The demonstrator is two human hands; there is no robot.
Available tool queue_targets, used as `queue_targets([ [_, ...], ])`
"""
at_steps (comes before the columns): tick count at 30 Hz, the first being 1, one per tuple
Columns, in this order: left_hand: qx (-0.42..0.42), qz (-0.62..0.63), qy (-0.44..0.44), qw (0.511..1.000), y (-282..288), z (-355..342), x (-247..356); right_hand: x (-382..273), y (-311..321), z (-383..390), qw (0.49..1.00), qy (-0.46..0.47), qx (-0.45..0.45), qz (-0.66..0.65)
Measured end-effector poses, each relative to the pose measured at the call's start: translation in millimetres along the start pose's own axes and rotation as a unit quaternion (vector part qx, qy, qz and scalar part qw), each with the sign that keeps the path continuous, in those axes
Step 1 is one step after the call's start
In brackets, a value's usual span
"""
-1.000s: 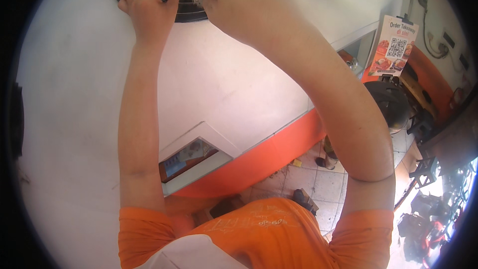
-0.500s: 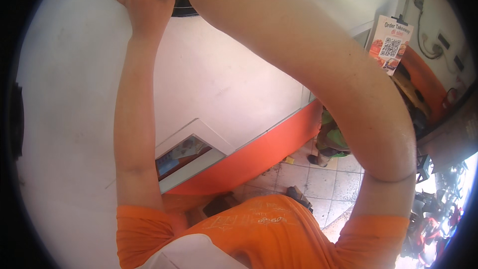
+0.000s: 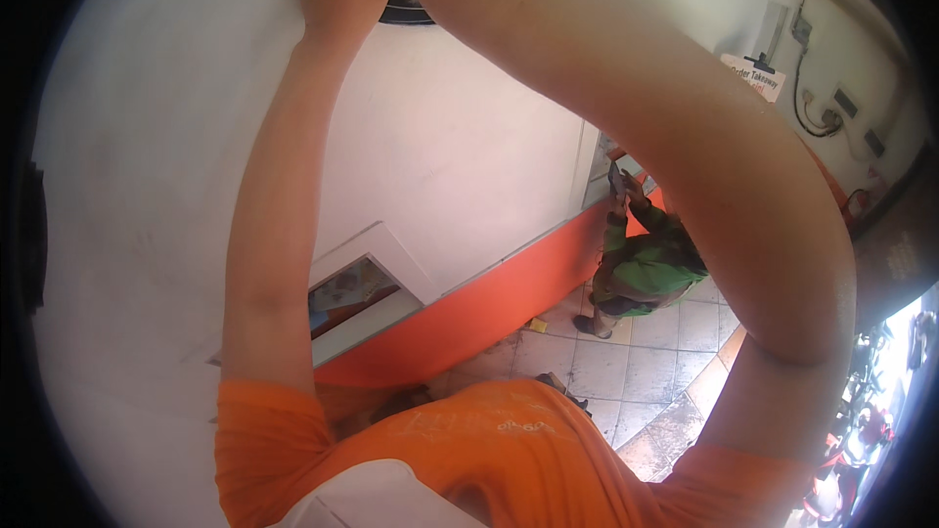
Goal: The person uses a screwdriver to tighten screws on the mounting bracket of a wall-mounted fan. They repeatedly insert the tool into screw slots and turn it to secure the fan to the wall.
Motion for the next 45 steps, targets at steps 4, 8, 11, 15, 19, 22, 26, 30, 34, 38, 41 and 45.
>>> queue_targets([
  [4, 0.027, 0.009, -0.006, 1.0, 1.4, -1.3, -1.6, -13.2, -4.7, -2.0, 0.996, -0.005, -0.058, 0.062],
  [8, 0.023, 0.026, 0.005, 0.999, -0.6, 1.6, -4.9, -23.9, 10.6, 8.6, 0.997, -0.034, 0.06, 0.016],
  [11, 0.023, 0.043, 0.014, 0.999, -0.1, 3.5, -6.7, -29.7, 11.6, 10.1, 0.995, -0.028, 0.083, 0.046],
  [15, 0.021, 0.028, 0.018, 0.999, 0.0, 4.8, -8.7, -21.6, -2.0, 3.7, 0.996, -0.064, -0.001, 0.059],
  [19, 0.029, 0.023, 0.011, 0.999, -0.3, 4.6, -9.1, -19.2, -9.6, 3.8, 0.991, -0.081, -0.044, 0.093],
  [22, 0.043, 0.039, 0.014, 0.998, 0.6, 5.2, -9.1, -22.1, -12.2, 5.0, 0.993, -0.085, -0.034, 0.08],
  [26, 0.034, 0.017, 0.025, 0.999, -1.6, 5.8, -8.4, -15.4, -3.9, 7.5, 0.99, -0.131, 0.021, 0.043],
  [30, 0.018, 0.009, 0.036, 0.999, -1.6, 5.1, -7.2, -9.7, -7.1, 7.3, 0.987, -0.139, -0.043, 0.061],
  [34, -0.003, -0.012, 0.042, 0.999, -3.5, 1.1, -2.3, -4.7, -6.0, 3.7, 0.986, -0.152, -0.056, 0.04],
  [38, -0.005, 0.002, 0.059, 0.998, -3.7, -5.5, 2.0, 4.1, 0.4, 3.2, 0.988, -0.148, -0.053, -0.002],
  [41, -0.003, -0.009, 0.071, 0.997, -2.1, -10.5, 6.6, 14.1, 13.3, 10.3, 0.989, -0.141, -0.039, -0.016],
  [45, -0.007, -0.013, 0.093, 0.996, 0.0, -16.5, 11.5, 36.6, 26.7, 38.4, 0.985, -0.173, -0.016, -0.025],
])
Point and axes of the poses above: each hand's wrist, its own z-axis away from the middle knuckle, its own y-axis out of the back of the hand, x = y × z, the point moved 9 cm from there along -z, towards the middle knuckle
